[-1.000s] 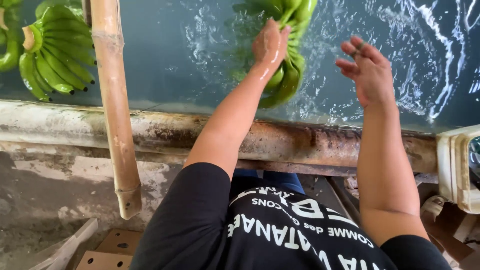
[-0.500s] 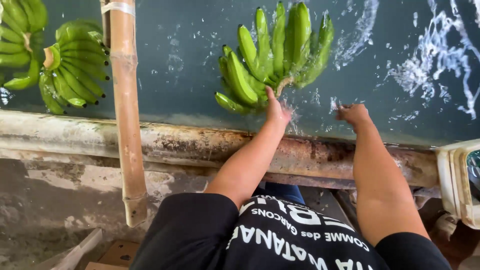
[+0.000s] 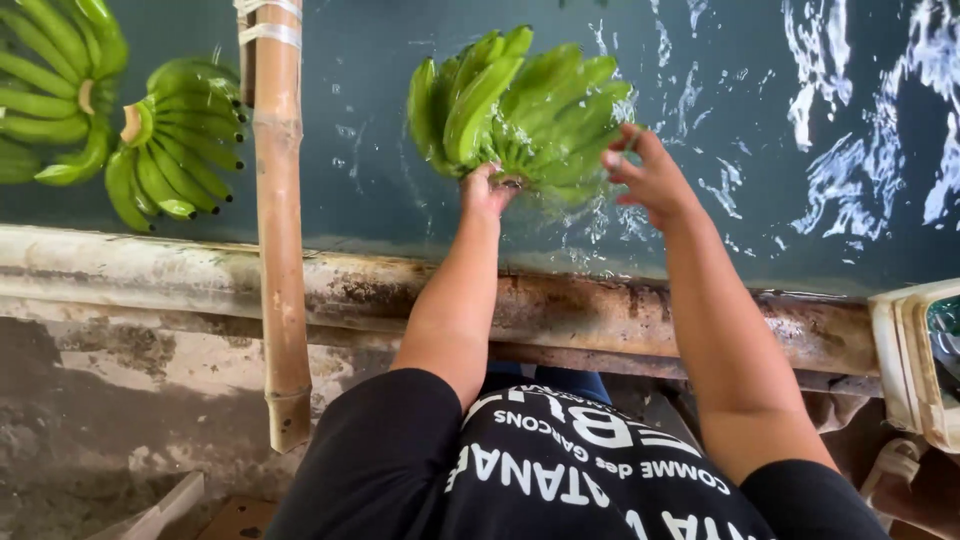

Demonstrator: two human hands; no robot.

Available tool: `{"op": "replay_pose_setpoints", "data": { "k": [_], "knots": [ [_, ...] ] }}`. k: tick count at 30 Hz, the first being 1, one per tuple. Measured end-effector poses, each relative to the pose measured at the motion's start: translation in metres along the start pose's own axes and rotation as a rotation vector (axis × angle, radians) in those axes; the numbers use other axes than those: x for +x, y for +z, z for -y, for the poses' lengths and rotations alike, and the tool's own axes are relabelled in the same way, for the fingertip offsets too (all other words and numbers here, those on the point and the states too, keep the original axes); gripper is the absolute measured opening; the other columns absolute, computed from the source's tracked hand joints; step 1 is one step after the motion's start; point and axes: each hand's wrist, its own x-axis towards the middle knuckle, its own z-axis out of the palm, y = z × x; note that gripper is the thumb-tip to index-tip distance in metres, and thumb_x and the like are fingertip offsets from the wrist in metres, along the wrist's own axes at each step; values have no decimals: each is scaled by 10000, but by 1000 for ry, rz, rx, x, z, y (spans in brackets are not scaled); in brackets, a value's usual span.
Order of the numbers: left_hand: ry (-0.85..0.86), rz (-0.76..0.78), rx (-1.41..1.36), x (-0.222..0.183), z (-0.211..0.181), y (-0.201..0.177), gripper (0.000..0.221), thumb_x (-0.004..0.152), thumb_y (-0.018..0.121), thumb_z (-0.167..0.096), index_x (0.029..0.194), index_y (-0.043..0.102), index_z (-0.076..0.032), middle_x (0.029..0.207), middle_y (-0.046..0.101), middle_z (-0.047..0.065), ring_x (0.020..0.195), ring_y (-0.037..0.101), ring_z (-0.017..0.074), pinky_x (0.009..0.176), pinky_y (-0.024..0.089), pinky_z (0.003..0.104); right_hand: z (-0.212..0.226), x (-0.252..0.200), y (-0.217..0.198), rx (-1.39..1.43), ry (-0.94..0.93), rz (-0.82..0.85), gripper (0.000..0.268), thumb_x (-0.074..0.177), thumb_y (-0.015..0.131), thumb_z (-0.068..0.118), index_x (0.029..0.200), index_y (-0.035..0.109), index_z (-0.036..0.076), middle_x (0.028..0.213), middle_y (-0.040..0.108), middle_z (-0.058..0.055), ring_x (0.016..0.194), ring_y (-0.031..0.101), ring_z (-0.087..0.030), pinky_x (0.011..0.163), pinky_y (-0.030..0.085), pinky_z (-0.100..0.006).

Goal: Trimming and sorting green banana bunches in a water tank at a processing facility.

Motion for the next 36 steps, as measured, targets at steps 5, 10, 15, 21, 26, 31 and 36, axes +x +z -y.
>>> {"op": "replay_pose_setpoints", "data": {
  "k": [5,10,15,21,26,31,36],
  "knots": [
    [216,344,-3,-77,-38,34,593,755,607,103,1328,541,-36,1118,638,200,886,698,391,656,631,580,51,25,24,363,57,-47,736,928,652,433,1521,318,152,1459,469,-111,1018,695,-349,723,650,-519],
    [356,344,213,-117,-49,31,740,688,598,151,1347,446,-148,1090,673,150,834,705,343,534,598,432,79,23,25,217,186,-66,572,952,653,440,1411,545,116,1370,584,-86,975,702,-343,736,647,-512],
    [421,466,294,-119,-51,19,670,716,627,173,1324,498,-78,1085,674,104,838,693,228,564,579,336,81,21,14,-121,96,49,532,946,665,432,1375,605,122,1211,680,-77,1044,675,-220,759,620,-480],
    [408,639,251,-71,-32,-9,399,960,650,87,1310,510,-42,1071,660,95,817,629,170,580,494,274,79,29,18,-112,57,190,598,930,736,380,1438,581,107,1221,719,-80,1040,683,-158,843,568,-321],
    [286,562,195,-145,-42,46,466,955,591,-28,1389,469,-148,1294,634,81,1116,676,253,835,624,471,73,48,34,-295,-96,55,556,946,803,329,1370,632,14,1135,744,-118,950,702,-178,819,574,-323],
    [209,497,156,-134,-52,41,464,979,615,-248,1392,495,-72,1261,657,168,1039,694,375,679,586,597,64,58,64,-170,34,105,377,888,783,218,1196,664,37,968,701,-136,810,685,-189,654,581,-355],
    [342,416,225,-41,-48,-12,492,920,745,-88,1365,536,-101,1211,684,164,929,696,389,625,485,598,80,20,32,56,-15,19,435,917,729,352,1271,622,123,1058,700,-56,934,662,-164,749,524,-349]
  ]
}}
